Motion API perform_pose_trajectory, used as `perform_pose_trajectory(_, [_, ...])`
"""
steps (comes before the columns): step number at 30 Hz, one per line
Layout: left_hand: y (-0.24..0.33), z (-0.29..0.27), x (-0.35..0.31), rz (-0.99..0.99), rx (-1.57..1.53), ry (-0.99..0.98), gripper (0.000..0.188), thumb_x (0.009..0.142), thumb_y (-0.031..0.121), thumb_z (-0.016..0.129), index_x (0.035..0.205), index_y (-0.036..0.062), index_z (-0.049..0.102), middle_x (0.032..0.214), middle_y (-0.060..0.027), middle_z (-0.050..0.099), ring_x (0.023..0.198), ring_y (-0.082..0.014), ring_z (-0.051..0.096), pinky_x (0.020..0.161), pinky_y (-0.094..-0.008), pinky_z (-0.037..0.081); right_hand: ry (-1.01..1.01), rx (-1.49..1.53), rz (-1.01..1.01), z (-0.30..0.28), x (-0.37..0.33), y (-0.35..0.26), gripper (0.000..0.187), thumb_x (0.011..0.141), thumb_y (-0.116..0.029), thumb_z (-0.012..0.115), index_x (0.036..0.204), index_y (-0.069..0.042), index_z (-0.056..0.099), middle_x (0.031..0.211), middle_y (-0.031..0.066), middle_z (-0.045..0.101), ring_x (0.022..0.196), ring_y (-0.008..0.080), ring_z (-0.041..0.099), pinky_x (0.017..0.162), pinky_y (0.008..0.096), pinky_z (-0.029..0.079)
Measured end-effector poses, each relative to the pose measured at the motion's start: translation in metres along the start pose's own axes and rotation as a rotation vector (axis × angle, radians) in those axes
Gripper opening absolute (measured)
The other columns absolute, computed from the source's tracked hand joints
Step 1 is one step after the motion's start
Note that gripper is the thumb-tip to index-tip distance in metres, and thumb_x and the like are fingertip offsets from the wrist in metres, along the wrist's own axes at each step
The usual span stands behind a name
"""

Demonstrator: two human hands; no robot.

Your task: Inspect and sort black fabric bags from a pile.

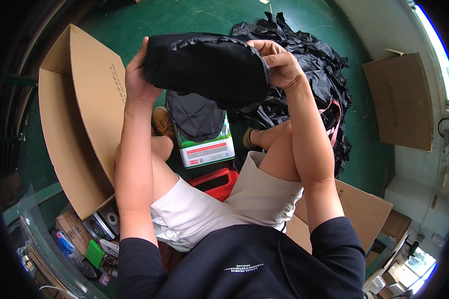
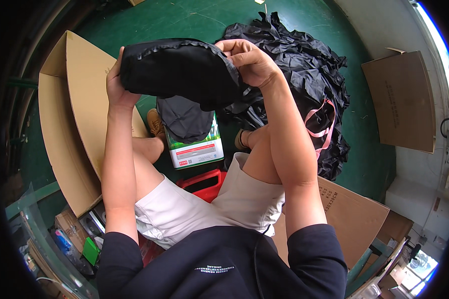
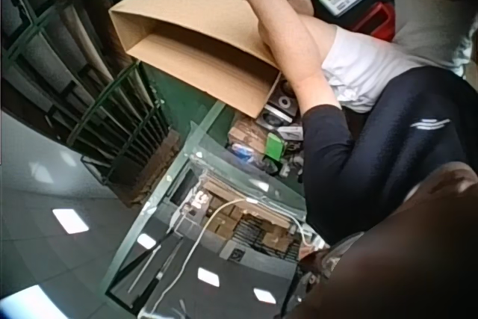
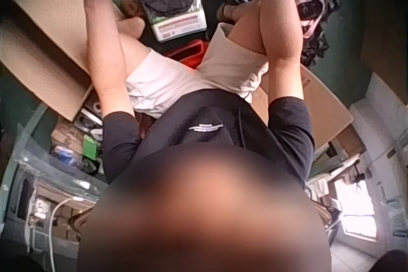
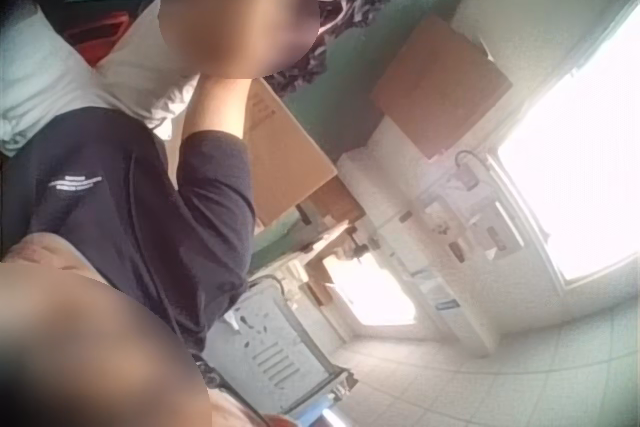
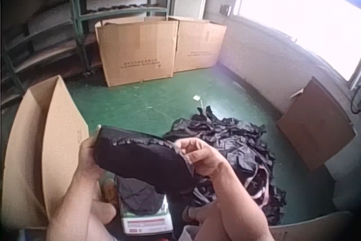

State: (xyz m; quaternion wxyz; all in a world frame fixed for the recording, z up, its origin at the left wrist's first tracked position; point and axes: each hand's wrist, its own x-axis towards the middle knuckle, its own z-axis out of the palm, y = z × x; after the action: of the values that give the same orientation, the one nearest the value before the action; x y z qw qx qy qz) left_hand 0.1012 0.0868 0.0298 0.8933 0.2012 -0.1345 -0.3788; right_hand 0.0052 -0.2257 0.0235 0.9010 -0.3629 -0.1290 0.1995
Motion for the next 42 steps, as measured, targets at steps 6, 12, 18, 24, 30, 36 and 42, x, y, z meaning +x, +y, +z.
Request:
perform_pose_trajectory(6, [0.002, -0.005, -0.003, 0.018, -0.077, -0.038, 0.044, 0.105, 0.031, 0.039, 0.121, -0.0035, 0.061, 0.122, -0.0189, 0.064, 0.114, -0.0301, 0.062, 0.104, -0.0432, 0.045, 0.493, -0.363, 0.102, 0.026, 0.008, 0.001, 0.034, 0.083, 0.001, 0.055, 0.116, 0.006, 0.062, 0.097, 0.0084, 0.07, 0.081, 0.0133, 0.069, 0.073, 0.0259, 0.057])
perform_pose_trajectory(12, [0.003, -0.007, 0.002, 0.012, -0.049, -0.052, 0.044, 0.105, 0.031, 0.039, 0.124, -0.0028, 0.059, 0.126, -0.019, 0.062, 0.118, -0.0302, 0.06, 0.107, -0.0439, 0.043, 0.502, -0.816, 0.364, 0.004, 0.011, 0.016, 0.026, 0.092, -0.002, 0.053, 0.114, 0.0, 0.066, 0.092, 0.0028, 0.069, 0.075, 0.0077, 0.064, 0.065, 0.0188, 0.049])
perform_pose_trajectory(18, [0.014, -0.007, -0.004, 0.085, -0.157, -0.017, 0.043, 0.104, 0.031, 0.041, 0.127, -0.0004, 0.058, 0.13, -0.0162, 0.061, 0.122, -0.0296, 0.056, 0.109, -0.0446, 0.039, 0.314, -0.113, -0.017, -0.005, 0.005, -0.002, 0.022, 0.096, -0.009, 0.053, 0.115, 0.001, 0.061, 0.094, 0.008, 0.07, 0.089, 0.0171, 0.069, 0.079, 0.0303, 0.059])
perform_pose_trajectory(24, [-0.01, 0.024, -0.008, 0.062, -0.092, -0.023, 0.051, 0.096, 0.029, 0.058, 0.138, 0.0011, 0.048, 0.136, -0.0122, 0.057, 0.125, -0.03, 0.054, 0.11, -0.0479, 0.037, 0.47, 0.254, -0.253, 0.008, 0.008, 0.006, 0.026, 0.097, -0.014, 0.052, 0.113, 0.004, 0.062, 0.105, 0.016, 0.07, 0.09, 0.0243, 0.071, 0.081, 0.0335, 0.06])
perform_pose_trajectory(30, [-0.039, 0.024, 0.001, 0.051, 0.321, 0.33, 0.033, 0.092, 0.014, 0.062, 0.122, -0.0001, 0.059, 0.113, -0.0136, 0.068, 0.098, -0.0224, 0.069, 0.086, -0.0353, 0.057, 0.36, 0.423, -0.169, 0.004, 0.014, 0.005, 0.035, 0.099, -0.026, 0.053, 0.121, 0.001, 0.059, 0.115, 0.0155, 0.067, 0.107, 0.0264, 0.065, 0.095, 0.0421, 0.052])
perform_pose_trajectory(36, [-0.023, 0.012, 0.004, -0.039, 0.059, 0.341, 0.034, 0.097, 0.022, 0.055, 0.117, -0.0049, 0.061, 0.108, -0.0172, 0.07, 0.094, -0.0263, 0.07, 0.087, -0.0382, 0.057, 0.366, 0.22, -0.053, 0.022, 0.024, 0.02, 0.022, 0.09, -0.005, 0.06, 0.111, -0.001, 0.06, 0.11, 0.0123, 0.068, 0.108, 0.0268, 0.065, 0.103, 0.0481, 0.045])
perform_pose_trajectory(42, [-0.026, 0.012, 0.002, 0.06, 0.042, 0.372, 0.027, 0.092, 0.015, 0.062, 0.112, -0.0034, 0.063, 0.104, -0.016, 0.071, 0.092, -0.0263, 0.071, 0.085, -0.0377, 0.058, 0.416, 0.315, -0.169, 0.03, 0.028, 0.015, 0.025, 0.094, -0.019, 0.061, 0.11, -0.001, 0.065, 0.11, 0.0129, 0.07, 0.102, 0.0253, 0.067, 0.098, 0.0432, 0.049])
